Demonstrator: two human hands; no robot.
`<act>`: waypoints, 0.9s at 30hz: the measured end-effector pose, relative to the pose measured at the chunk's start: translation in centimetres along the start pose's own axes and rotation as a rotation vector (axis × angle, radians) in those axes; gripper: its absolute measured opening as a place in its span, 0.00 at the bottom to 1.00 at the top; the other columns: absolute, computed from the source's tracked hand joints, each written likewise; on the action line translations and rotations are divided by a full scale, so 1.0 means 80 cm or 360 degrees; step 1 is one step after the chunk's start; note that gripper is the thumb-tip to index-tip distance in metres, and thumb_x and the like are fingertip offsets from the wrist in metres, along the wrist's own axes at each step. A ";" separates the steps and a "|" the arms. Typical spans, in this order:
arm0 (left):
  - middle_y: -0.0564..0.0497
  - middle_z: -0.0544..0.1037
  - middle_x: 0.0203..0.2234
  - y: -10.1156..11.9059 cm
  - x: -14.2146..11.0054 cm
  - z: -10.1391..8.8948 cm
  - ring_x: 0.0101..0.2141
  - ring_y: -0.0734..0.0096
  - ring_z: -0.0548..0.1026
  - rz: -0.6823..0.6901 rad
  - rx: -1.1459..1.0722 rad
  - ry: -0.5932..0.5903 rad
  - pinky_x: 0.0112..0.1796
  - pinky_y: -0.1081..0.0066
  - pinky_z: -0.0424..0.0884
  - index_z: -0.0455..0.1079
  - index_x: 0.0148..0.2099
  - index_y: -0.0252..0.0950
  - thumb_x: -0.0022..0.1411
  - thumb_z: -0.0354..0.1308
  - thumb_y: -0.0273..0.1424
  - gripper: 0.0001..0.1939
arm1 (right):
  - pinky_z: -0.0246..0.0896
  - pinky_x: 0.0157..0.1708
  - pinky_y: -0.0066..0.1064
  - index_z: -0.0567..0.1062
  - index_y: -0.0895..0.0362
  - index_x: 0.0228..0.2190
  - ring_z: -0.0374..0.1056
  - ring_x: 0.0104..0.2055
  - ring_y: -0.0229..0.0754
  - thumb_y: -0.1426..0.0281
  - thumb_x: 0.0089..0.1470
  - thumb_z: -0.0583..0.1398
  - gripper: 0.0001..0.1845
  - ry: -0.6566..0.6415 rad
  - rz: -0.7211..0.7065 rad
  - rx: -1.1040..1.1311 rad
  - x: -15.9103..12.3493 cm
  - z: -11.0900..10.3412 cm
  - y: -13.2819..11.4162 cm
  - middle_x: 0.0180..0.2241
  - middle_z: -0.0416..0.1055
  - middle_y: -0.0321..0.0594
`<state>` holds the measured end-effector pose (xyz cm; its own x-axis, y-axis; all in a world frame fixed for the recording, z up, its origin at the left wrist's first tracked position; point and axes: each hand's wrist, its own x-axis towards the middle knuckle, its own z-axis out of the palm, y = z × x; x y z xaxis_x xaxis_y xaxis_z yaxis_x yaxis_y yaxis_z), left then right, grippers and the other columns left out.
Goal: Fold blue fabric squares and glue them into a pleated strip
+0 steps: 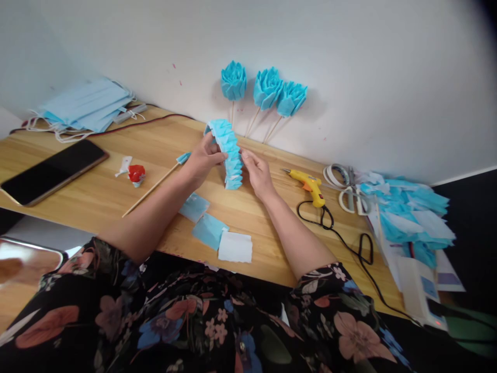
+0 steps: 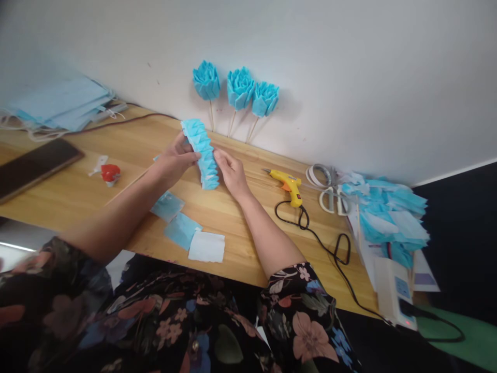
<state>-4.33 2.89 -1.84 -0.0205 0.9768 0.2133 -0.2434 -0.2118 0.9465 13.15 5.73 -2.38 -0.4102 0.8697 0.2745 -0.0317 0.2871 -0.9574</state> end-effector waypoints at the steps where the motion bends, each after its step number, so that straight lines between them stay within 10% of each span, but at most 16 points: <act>1: 0.47 0.78 0.40 0.001 0.000 -0.001 0.43 0.60 0.78 -0.0004 0.0010 0.0030 0.41 0.64 0.72 0.65 0.57 0.40 0.49 0.66 0.30 0.31 | 0.64 0.42 0.31 0.77 0.54 0.36 0.68 0.39 0.40 0.45 0.57 0.59 0.24 -0.0020 0.0014 0.0020 0.000 0.000 0.000 0.34 0.73 0.36; 8: 0.50 0.76 0.37 0.008 -0.005 0.005 0.39 0.65 0.76 -0.0077 0.0005 0.0008 0.40 0.65 0.72 0.66 0.54 0.40 0.52 0.64 0.32 0.26 | 0.56 0.27 0.27 0.73 0.55 0.29 0.59 0.25 0.33 0.49 0.51 0.66 0.22 -0.0094 0.0104 0.0041 0.001 0.002 0.007 0.24 0.66 0.30; 27: 0.52 0.76 0.32 -0.002 0.000 -0.002 0.31 0.69 0.75 -0.0029 0.0076 -0.0084 0.35 0.67 0.71 0.67 0.53 0.40 0.48 0.66 0.28 0.28 | 0.60 0.33 0.30 0.72 0.54 0.25 0.62 0.29 0.36 0.47 0.57 0.61 0.24 0.0007 0.0032 -0.0002 0.002 0.000 0.011 0.25 0.66 0.32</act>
<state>-4.46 2.90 -2.02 0.0349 0.9777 0.2071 -0.1969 -0.1965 0.9605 13.04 6.09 -3.16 -0.4069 0.8769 0.2558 -0.0222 0.2704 -0.9625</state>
